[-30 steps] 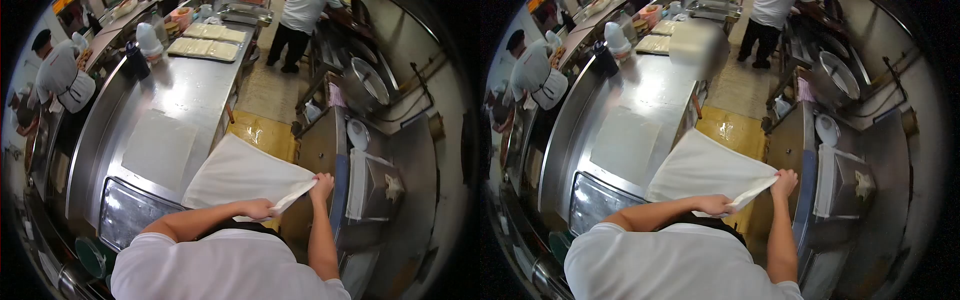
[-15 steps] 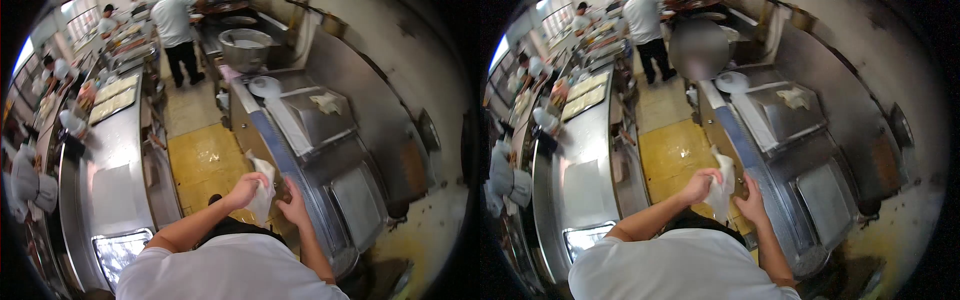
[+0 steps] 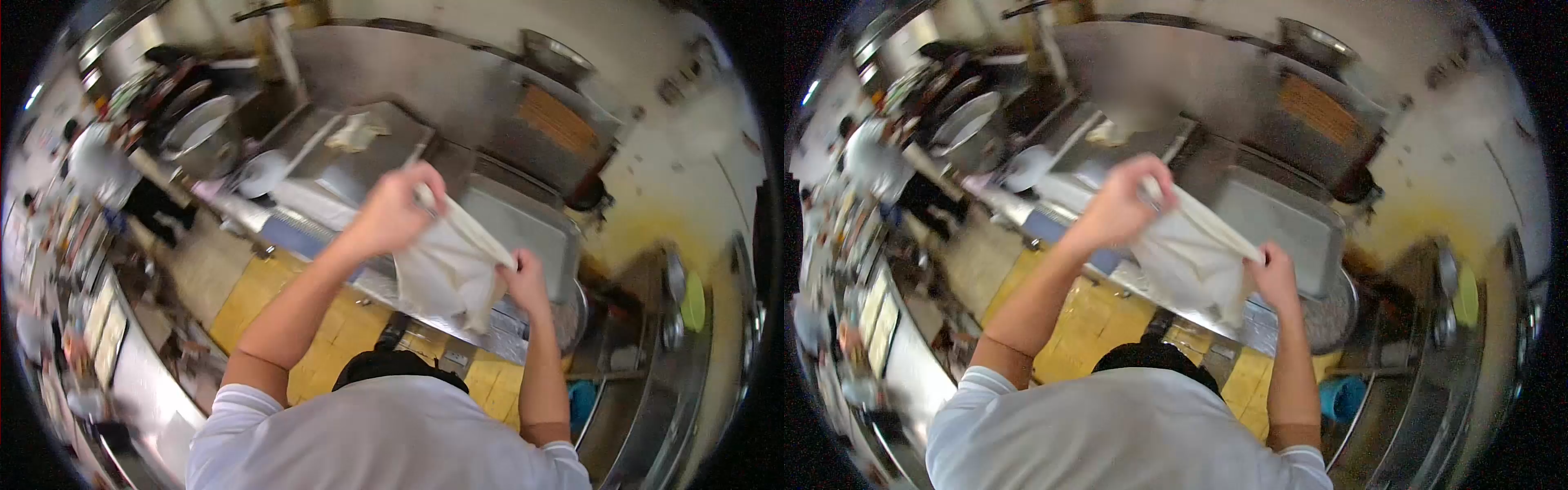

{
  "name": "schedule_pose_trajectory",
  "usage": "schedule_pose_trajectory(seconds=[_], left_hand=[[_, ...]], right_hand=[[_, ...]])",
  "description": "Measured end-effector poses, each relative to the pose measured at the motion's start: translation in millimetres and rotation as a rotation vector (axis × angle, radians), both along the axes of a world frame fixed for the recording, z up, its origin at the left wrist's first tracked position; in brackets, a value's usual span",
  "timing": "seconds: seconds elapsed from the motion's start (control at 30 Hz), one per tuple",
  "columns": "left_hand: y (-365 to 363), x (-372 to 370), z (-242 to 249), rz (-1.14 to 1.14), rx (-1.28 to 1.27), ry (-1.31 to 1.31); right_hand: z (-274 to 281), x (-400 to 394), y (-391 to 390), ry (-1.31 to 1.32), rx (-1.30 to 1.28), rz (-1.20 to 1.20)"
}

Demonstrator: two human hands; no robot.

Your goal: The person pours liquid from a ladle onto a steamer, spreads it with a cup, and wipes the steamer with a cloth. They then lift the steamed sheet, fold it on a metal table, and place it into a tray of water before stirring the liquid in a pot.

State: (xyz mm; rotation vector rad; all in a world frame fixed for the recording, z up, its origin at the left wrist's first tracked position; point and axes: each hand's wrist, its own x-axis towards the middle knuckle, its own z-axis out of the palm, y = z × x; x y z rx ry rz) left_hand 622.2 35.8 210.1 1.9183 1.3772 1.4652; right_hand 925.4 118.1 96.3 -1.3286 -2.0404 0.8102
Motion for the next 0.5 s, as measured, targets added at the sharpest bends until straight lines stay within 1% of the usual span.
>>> schedule_pose_trajectory(seconds=[0.03, 0.1, 0.13, 0.17, 0.23, 0.27, 0.3, 0.33, 0.37, 0.43, 0.47, 0.5], left_hand=[[24.4, -5.4, 1.2, 0.053, 0.084, 0.006], [59.1, -7.0, 15.5, 0.075, -0.109, -0.333], [78.1, -9.3, 19.3, 0.000, -0.053, -0.425], [96.2, -13.0, 19.8, -0.069, 0.000, -0.518], [129.6, -18.6, 5.5, -0.193, -0.043, -0.679], [144.2, -18.0, -5.3, -0.251, -0.091, -0.749], [159.6, -16.0, -20.1, -0.306, -0.141, -0.819], [178.0, -12.5, -45.6, -0.286, -0.217, -0.789], [178.6, -2.9, -56.3, -0.287, -0.345, -0.689], [198.7, 7.3, -112.3, -0.290, -0.554, -0.469], [206.7, 12.9, -142.8, -0.249, -0.683, -0.328], [207.0, 19.3, -153.6, -0.270, -0.823, -0.198]], right_hand=[[18.1, 9.0, 10.1, 0.030, 0.066, -0.057], [51.4, 24.0, 30.0, 0.051, 0.199, -0.155], [64.9, 29.7, 39.3, 0.045, 0.266, -0.198], [69.5, 33.1, 48.6, 0.022, 0.304, -0.247], [75.2, 38.6, 67.5, -0.023, 0.381, -0.329], [67.8, 44.4, 79.8, -0.062, 0.336, -0.336], [46.1, 51.2, 91.5, -0.108, 0.339, -0.350], [17.2, 57.0, 103.7, -0.151, 0.340, -0.364], [-7.7, 61.9, 112.3, -0.193, 0.338, -0.378], [-43.9, 58.1, 108.4, -0.452, 0.123, -0.401], [-57.0, 54.1, 108.7, -0.436, -0.014, -0.383], [-69.1, 48.8, 109.2, -0.416, -0.149, -0.364]])
